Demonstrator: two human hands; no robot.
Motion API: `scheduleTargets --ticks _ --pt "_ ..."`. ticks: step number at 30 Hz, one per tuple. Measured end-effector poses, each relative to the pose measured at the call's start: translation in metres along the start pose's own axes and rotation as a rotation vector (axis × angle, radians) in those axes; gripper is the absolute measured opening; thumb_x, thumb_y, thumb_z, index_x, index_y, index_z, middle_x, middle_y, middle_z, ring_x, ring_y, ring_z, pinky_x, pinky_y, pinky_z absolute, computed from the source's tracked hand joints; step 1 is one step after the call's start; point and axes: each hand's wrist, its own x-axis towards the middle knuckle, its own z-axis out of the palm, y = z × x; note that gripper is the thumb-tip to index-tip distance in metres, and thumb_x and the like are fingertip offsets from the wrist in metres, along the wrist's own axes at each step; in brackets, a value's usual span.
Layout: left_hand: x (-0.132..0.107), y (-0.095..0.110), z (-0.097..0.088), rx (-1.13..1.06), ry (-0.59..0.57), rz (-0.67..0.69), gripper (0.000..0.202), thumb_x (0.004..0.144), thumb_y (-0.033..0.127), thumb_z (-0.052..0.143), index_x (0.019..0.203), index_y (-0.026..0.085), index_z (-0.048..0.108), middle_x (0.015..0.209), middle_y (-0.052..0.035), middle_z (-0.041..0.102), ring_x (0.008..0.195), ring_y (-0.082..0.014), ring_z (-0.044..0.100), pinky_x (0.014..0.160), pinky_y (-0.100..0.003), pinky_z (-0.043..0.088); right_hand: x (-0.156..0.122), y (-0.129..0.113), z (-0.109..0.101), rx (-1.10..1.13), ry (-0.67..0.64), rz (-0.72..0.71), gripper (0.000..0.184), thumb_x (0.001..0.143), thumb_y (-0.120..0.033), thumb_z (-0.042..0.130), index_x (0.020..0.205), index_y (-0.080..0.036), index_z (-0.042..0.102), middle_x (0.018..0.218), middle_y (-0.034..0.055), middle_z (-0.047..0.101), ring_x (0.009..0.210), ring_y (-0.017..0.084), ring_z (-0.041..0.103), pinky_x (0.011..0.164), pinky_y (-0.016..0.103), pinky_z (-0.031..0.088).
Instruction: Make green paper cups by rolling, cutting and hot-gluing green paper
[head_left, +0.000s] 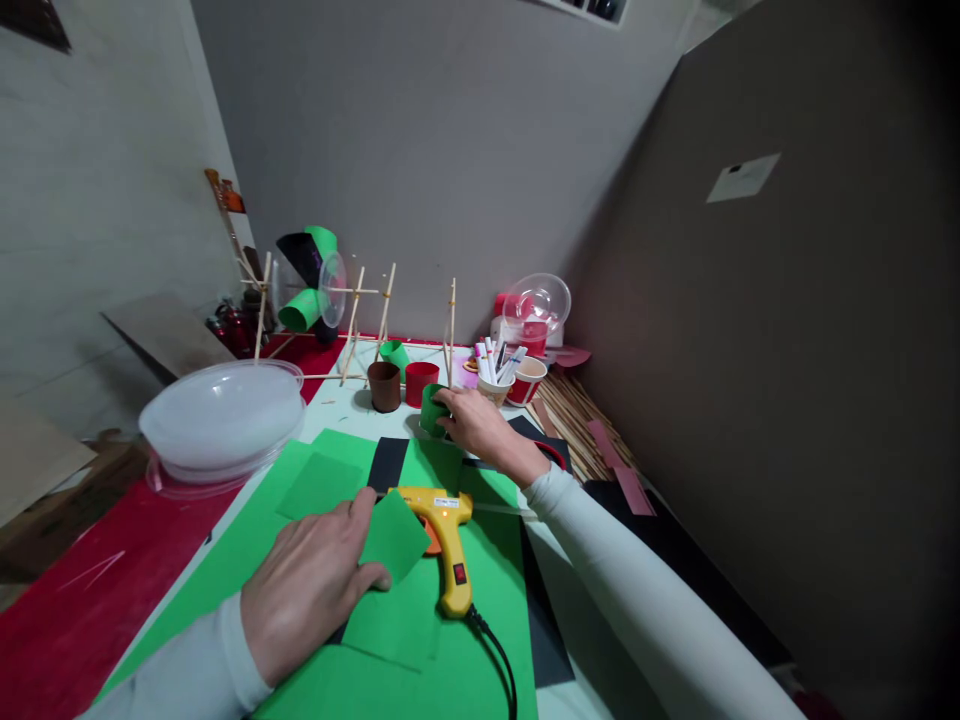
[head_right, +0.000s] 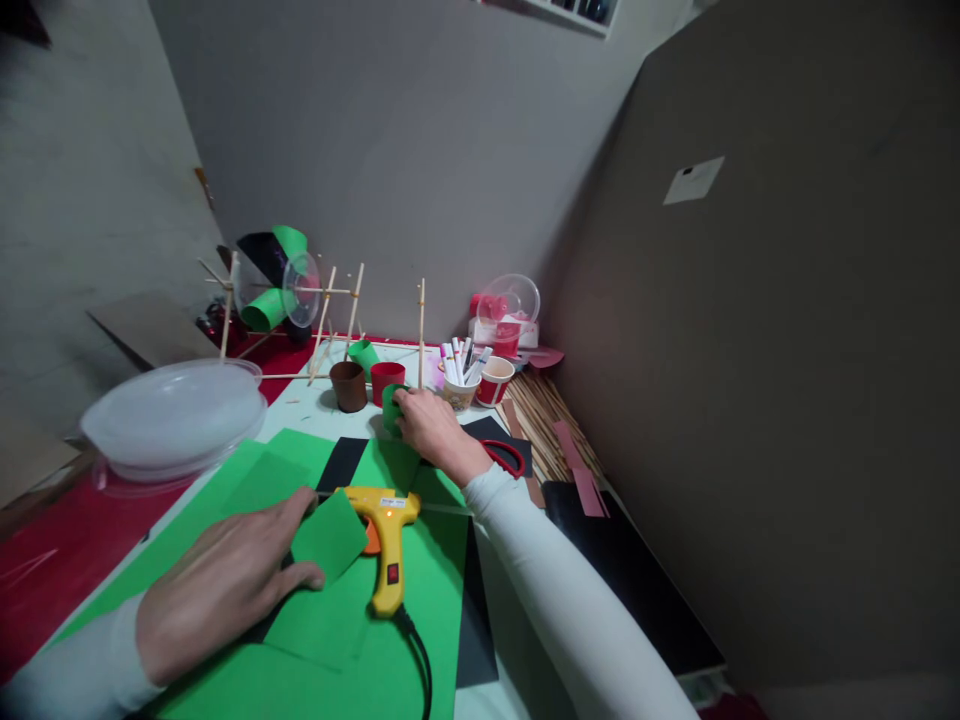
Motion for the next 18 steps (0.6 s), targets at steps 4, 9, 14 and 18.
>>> scheduleTargets --ticks 4,9,14,18 --pt "0.002 -0.003 -0.001 -0.029 0.029 -0.01 0.051 0.096 0.033 0.058 0.137 0.003 0.056 0.129 -0.0264 0.069 0.125 -0.0464 0.065 0.105 -0.062 0.049 -0.005 0.007 -0.002 0.032 0.036 0.003 0.035 0.101 -0.037 0.067 0.131 -0.018 0.064 0.13 0.01 0.067 0.109 0.024 0.07 0.092 0.046 0.061" --pt "0.009 -0.009 0.005 -0.085 0.107 0.016 0.037 0.091 0.031 0.06 0.121 0.009 0.064 0.125 -0.023 0.068 0.115 -0.0436 0.068 0.099 -0.059 0.053 -0.046 0.016 -0.02 0.127 0.185 -0.015 0.031 0.101 -0.036 0.066 0.125 -0.017 0.066 0.123 0.0086 0.07 0.103 0.022 0.071 0.088 0.043 0.062" --pt "0.011 -0.022 0.015 -0.174 0.199 0.036 0.052 0.087 0.027 0.058 0.137 0.015 0.058 0.141 -0.0227 0.065 0.133 -0.0409 0.062 0.109 -0.055 0.05 -0.092 0.023 -0.026 0.262 0.347 -0.063 0.022 0.102 -0.036 0.065 0.107 -0.016 0.069 0.097 0.0026 0.072 0.08 0.015 0.069 0.075 0.033 0.061" --pt "0.008 -0.035 0.011 -0.259 0.211 0.103 0.047 0.09 0.039 0.054 0.132 0.023 0.065 0.134 -0.0128 0.074 0.127 -0.0357 0.067 0.109 -0.047 0.052 -0.106 0.026 -0.022 0.386 0.48 -0.088 0.014 0.099 -0.028 0.068 0.096 -0.015 0.07 0.086 0.0016 0.073 0.073 0.014 0.068 0.069 0.029 0.057"
